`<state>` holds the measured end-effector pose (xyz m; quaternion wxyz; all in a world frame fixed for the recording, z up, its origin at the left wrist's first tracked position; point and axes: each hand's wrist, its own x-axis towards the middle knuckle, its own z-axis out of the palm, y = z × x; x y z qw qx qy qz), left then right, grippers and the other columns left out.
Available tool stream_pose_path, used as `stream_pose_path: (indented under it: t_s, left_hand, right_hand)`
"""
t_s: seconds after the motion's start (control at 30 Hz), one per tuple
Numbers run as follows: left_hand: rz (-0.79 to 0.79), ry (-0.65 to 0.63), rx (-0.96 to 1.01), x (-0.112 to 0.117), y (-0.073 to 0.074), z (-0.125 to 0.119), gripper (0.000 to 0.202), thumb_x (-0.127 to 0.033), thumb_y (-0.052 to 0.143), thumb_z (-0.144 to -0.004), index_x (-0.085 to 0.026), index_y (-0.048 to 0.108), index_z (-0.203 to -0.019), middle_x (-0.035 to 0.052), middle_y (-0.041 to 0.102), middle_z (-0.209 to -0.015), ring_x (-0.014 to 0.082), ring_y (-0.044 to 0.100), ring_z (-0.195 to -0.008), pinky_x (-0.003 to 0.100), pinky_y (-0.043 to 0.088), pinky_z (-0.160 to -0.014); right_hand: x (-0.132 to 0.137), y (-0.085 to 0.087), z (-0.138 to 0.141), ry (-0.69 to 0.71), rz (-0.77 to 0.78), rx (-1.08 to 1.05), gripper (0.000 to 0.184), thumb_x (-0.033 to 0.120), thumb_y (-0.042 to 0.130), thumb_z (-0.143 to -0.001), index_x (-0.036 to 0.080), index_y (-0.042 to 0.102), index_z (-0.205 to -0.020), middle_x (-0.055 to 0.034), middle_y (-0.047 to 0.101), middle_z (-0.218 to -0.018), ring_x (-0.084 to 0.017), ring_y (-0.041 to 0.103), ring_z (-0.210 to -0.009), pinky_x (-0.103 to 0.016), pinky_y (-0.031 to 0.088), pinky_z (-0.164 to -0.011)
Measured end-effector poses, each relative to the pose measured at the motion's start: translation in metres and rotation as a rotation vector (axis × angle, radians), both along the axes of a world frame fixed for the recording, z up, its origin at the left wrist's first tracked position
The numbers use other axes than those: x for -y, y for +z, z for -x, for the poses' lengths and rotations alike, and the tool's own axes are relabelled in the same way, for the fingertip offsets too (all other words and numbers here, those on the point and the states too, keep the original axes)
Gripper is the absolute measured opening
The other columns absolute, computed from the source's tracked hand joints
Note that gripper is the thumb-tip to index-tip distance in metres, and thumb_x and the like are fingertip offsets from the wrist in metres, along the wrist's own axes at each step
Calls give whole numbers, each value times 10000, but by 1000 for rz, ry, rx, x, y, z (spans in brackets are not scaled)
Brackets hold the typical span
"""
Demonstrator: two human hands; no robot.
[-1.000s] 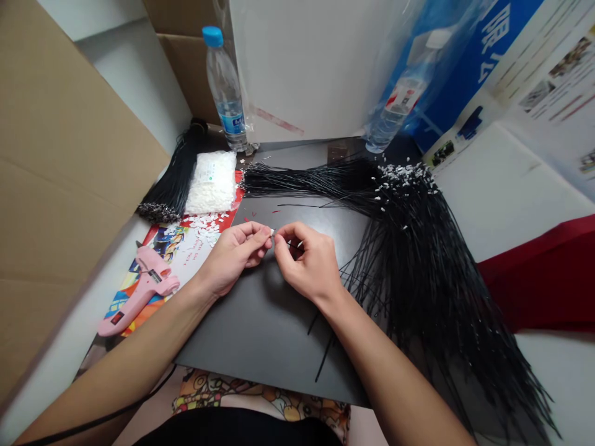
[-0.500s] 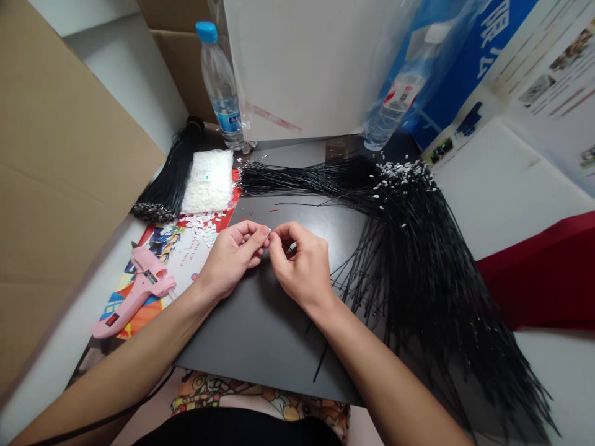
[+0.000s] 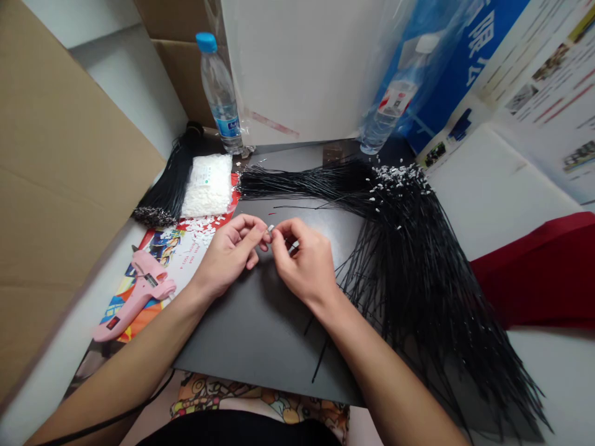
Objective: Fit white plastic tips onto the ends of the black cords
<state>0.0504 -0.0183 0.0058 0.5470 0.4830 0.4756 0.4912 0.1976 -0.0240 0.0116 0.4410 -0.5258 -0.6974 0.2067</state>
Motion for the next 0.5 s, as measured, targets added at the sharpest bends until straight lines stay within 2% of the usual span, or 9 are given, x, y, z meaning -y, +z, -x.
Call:
stream_pose_path:
  t_s: [0.07, 0.1, 0.13, 0.2, 0.27, 0.3, 0.37, 0.43, 0.5]
  left_hand:
    - [-119, 95, -152, -4, 6, 14, 118, -293, 573, -948, -188, 578, -1002, 56, 678, -890, 127, 617, -729, 215, 455, -552]
    - [-193, 185, -285, -7, 8, 24, 146, -291, 584, -941, -195, 590, -1050, 58, 679, -946, 139, 628, -782, 243, 490, -629]
    - [-265, 269, -439, -8, 10, 35, 148, -285, 597, -928, -199, 609, -1048, 58, 683, -976, 152, 636, -814, 266, 499, -675]
    - [-323, 329, -726, -11, 13, 57, 106, -235, 551, -930, -201, 636, -984, 61, 688, -993, 172, 632, -835, 307, 494, -737]
    - [-305, 265, -880, -11, 16, 74, 138, -211, 510, -931, -208, 647, -944, 55, 692, -964, 183, 629, -818, 333, 487, -767]
    - [-271, 212, -928, -10, 16, 80, 155, -203, 492, -927, -211, 647, -932, 56, 693, -957, 191, 630, -811, 341, 485, -762]
    - [-196, 53, -987, -7, 16, 88, 154, -209, 492, -919, -209, 644, -943, 62, 688, -967, 201, 635, -814, 352, 490, -770]
    - [-138, -135, -1026, -4, 13, 90, 136, -257, 529, -917, -201, 649, -949, 71, 676, -992, 216, 640, -858, 364, 498, -812]
    - [-110, -237, -1073, -2, 9, 89, 170, -303, 529, -932, -204, 658, -981, 77, 655, -1051, 231, 641, -917, 378, 499, -845]
  right_hand:
    - [-10, 16, -19, -101, -66, 81, 191, 316, 582, -895, 168, 679, -823, -23, 692, -722, -104, 580, -563, -214, 438, -511]
    - [-19, 26, -32, -188, -98, 135, 191, 327, 588, -894, 175, 684, -831, -28, 692, -726, -109, 577, -562, -231, 442, -532]
    - [-29, 37, -49, -277, -122, 213, 185, 331, 598, -886, 180, 689, -831, -37, 691, -722, -118, 576, -567, -253, 450, -559]
    - [-57, 59, -88, -506, -133, 416, 157, 317, 625, -862, 185, 705, -835, -67, 701, -752, -146, 595, -606, -317, 475, -648]
    - [-85, 77, -129, -752, -56, 559, 104, 259, 608, -847, 213, 691, -804, -85, 707, -782, -219, 656, -739, -404, 507, -763]
    - [-97, 83, -147, -759, 44, 641, 160, 284, 554, -889, 239, 667, -785, -96, 703, -821, -275, 677, -866, -464, 507, -822]
    - [-114, 90, -170, -798, 351, 793, 284, 386, 560, -906, 246, 588, -661, -143, 677, -822, -399, 661, -1019, -579, 499, -836]
    - [-120, 91, -170, -820, 472, 897, 360, 492, 527, -929, 224, 603, -701, -212, 670, -890, -478, 636, -1082, -631, 498, -810]
    - [-117, 87, -149, -762, 380, 954, 381, 484, 471, -960, 165, 667, -886, -268, 676, -981, -486, 649, -1060, -632, 513, -776]
